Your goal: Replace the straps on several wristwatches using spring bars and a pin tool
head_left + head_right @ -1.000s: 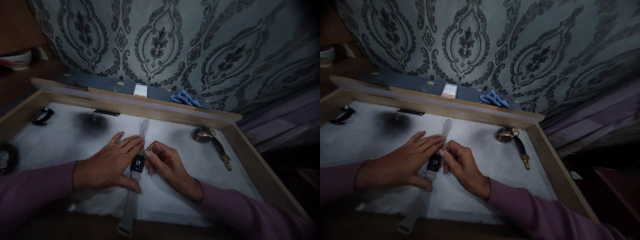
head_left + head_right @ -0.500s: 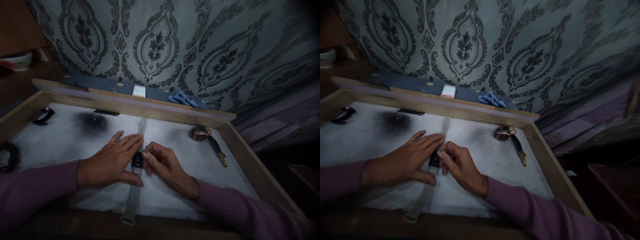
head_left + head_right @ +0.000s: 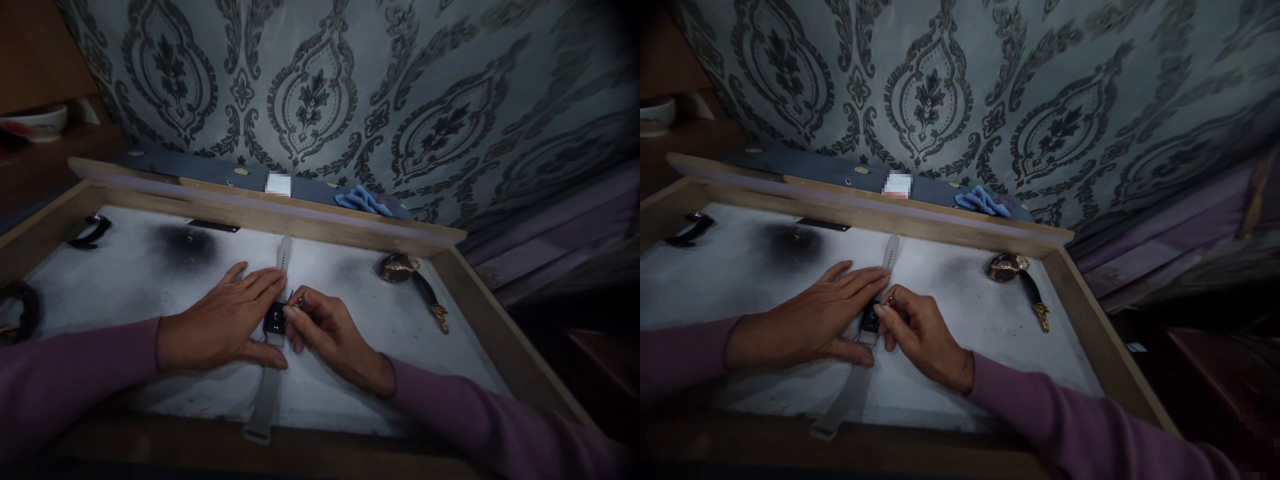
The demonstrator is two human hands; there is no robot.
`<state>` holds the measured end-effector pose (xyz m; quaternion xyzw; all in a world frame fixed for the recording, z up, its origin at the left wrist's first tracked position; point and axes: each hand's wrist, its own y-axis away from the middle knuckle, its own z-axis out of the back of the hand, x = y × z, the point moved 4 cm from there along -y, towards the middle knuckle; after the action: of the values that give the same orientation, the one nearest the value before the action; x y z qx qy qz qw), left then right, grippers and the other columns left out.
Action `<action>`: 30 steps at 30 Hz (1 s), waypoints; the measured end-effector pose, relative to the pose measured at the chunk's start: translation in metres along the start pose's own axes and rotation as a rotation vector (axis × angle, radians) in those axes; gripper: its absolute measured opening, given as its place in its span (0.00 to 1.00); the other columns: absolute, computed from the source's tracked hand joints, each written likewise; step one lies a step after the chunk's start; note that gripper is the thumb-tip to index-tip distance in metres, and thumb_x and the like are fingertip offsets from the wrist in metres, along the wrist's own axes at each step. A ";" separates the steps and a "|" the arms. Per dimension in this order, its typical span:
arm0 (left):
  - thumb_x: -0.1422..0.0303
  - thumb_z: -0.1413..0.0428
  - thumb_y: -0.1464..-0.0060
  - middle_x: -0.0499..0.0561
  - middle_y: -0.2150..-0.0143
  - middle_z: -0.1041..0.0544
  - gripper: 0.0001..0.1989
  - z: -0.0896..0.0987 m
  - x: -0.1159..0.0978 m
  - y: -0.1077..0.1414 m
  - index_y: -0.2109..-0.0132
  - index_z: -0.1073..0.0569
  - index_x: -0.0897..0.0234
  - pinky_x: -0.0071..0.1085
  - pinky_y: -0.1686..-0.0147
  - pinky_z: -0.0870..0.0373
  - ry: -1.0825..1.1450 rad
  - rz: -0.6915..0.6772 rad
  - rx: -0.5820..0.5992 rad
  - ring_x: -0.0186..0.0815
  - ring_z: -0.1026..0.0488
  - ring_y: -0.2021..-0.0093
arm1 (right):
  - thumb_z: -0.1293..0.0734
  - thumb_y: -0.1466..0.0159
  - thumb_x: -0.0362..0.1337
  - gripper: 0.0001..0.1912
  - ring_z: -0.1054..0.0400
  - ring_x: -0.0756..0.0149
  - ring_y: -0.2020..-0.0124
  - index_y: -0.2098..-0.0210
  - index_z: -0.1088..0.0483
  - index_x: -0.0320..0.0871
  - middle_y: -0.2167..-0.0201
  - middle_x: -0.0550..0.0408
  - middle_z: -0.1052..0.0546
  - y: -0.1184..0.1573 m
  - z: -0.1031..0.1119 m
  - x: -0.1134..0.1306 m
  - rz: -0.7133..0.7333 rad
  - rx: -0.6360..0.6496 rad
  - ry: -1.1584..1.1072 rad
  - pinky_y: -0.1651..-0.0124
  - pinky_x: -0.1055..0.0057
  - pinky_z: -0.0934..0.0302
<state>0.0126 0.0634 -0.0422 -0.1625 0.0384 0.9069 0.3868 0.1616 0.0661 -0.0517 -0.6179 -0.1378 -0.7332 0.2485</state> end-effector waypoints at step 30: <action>0.37 0.54 0.48 0.68 0.34 0.41 0.46 0.001 0.000 0.001 0.34 0.47 0.66 0.56 0.36 0.57 0.040 -0.009 -0.030 0.53 0.45 0.33 | 0.42 0.31 0.31 0.08 0.38 0.71 0.77 0.67 0.36 0.44 0.76 0.59 0.32 0.010 -0.005 0.021 0.400 0.062 0.543 0.73 0.73 0.41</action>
<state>0.0113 0.0630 -0.0419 -0.1865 0.0316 0.9023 0.3874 0.1607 0.0514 -0.0334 -0.4072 0.0352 -0.8031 0.4337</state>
